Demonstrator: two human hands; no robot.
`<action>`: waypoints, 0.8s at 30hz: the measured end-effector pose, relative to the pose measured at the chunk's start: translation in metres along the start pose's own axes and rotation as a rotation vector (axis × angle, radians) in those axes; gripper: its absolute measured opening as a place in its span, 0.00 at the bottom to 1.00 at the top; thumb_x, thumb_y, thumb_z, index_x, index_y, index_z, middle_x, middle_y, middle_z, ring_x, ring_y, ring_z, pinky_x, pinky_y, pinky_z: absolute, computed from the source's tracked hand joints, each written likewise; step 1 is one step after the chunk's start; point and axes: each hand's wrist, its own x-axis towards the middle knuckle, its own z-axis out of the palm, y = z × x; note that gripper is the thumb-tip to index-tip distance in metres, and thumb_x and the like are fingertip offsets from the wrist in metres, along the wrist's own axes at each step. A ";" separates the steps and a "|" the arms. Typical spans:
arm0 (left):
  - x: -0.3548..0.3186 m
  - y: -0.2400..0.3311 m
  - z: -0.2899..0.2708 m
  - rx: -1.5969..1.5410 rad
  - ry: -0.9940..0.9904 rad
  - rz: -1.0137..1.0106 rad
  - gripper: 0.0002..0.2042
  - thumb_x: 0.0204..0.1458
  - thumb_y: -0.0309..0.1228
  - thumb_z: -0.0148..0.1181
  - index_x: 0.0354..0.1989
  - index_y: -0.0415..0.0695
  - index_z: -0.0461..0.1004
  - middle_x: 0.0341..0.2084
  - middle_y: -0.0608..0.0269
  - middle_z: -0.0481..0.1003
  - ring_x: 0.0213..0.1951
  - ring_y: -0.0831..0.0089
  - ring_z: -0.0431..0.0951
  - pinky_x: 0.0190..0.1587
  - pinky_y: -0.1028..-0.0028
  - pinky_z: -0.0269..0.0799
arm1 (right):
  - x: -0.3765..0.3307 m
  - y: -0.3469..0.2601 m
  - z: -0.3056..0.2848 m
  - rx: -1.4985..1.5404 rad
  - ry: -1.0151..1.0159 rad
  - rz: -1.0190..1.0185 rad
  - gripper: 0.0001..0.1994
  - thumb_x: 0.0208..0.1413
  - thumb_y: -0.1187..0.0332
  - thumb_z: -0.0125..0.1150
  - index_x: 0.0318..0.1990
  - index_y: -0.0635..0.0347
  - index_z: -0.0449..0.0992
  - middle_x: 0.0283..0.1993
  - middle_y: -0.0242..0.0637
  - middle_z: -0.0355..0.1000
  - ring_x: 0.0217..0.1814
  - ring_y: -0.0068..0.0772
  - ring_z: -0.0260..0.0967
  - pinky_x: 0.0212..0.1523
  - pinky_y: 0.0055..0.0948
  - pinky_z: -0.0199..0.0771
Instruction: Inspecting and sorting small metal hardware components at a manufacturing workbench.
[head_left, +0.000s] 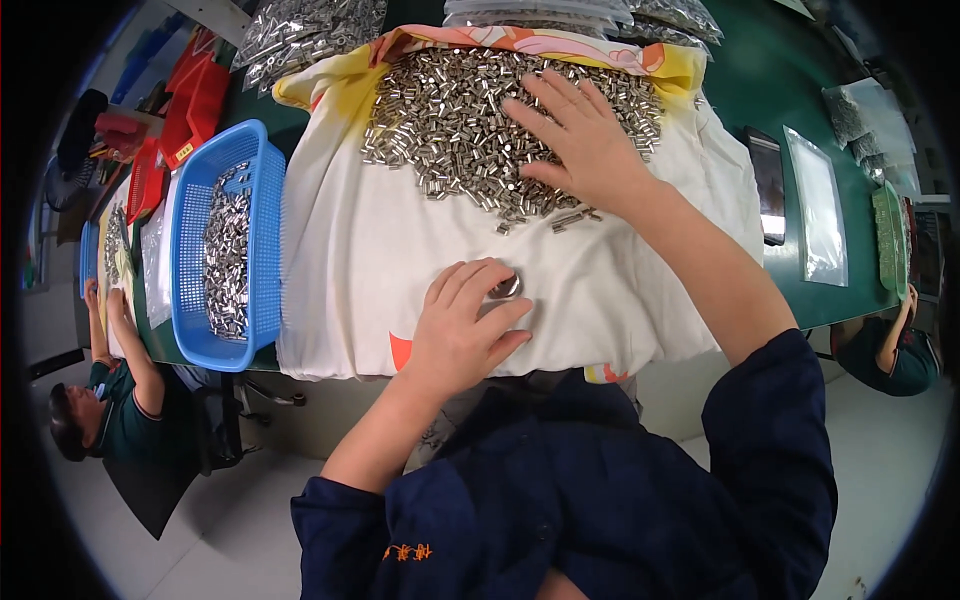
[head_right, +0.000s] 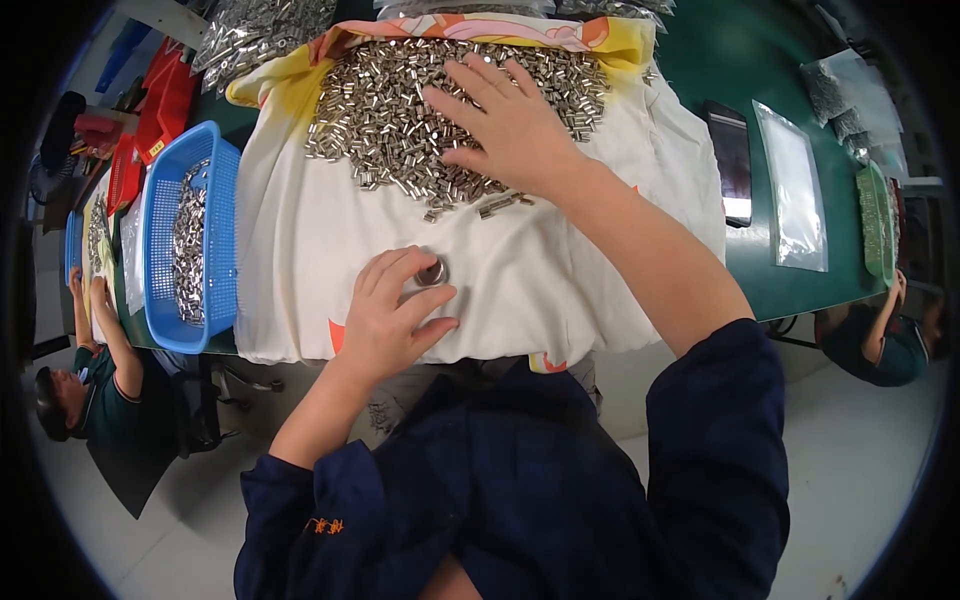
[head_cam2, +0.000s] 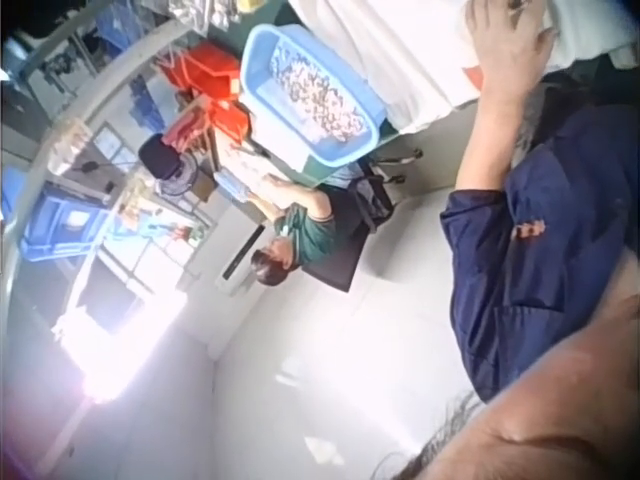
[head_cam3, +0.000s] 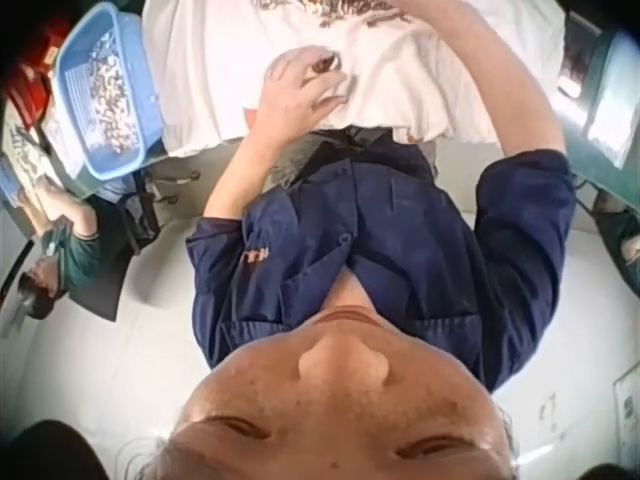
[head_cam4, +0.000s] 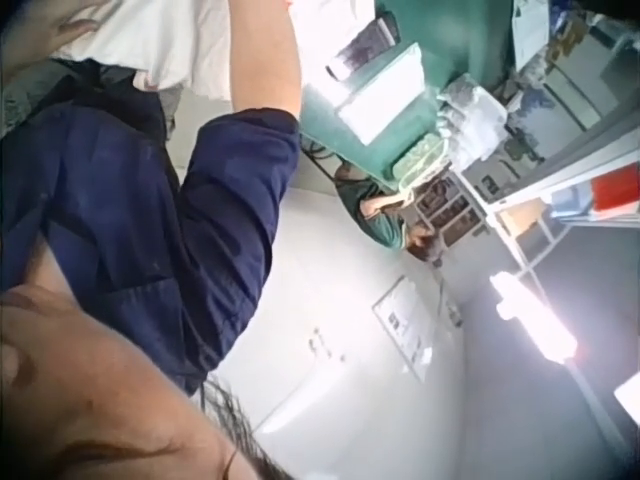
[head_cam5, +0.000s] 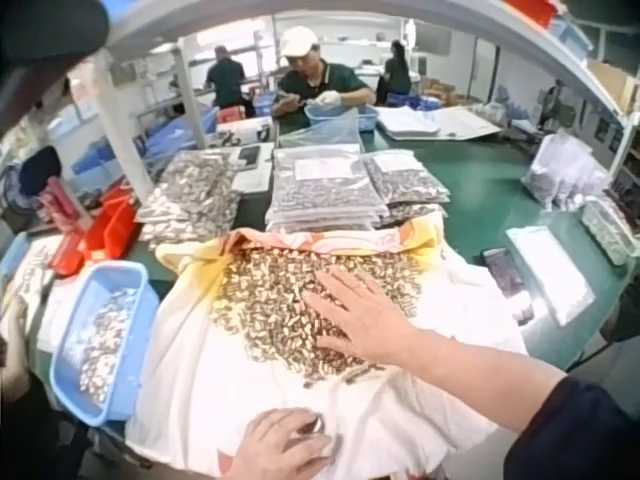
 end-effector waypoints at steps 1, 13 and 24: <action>-0.001 0.001 0.000 0.018 -0.005 0.010 0.18 0.29 0.32 0.66 0.34 0.51 0.72 0.41 0.61 0.66 0.46 0.59 0.67 0.48 0.60 0.62 | 0.000 0.000 -0.002 0.014 0.071 0.073 0.31 0.46 0.51 0.56 0.59 0.43 0.57 0.63 0.40 0.50 0.66 0.43 0.42 0.63 0.44 0.41; 0.007 0.054 0.039 -0.054 -0.163 0.194 0.27 0.36 0.38 0.64 0.49 0.52 0.66 0.56 0.57 0.58 0.58 0.56 0.57 0.57 0.54 0.51 | -0.165 -0.019 -0.057 0.050 -0.111 0.541 0.28 0.49 0.64 0.53 0.59 0.54 0.56 0.64 0.42 0.47 0.66 0.46 0.40 0.63 0.42 0.41; 0.006 0.073 0.061 0.085 -0.334 0.206 0.33 0.37 0.43 0.61 0.53 0.42 0.61 0.57 0.57 0.56 0.59 0.60 0.54 0.59 0.56 0.48 | -0.165 -0.002 -0.082 0.061 0.014 0.432 0.19 0.49 0.63 0.52 0.50 0.53 0.67 0.54 0.41 0.63 0.57 0.46 0.57 0.56 0.41 0.55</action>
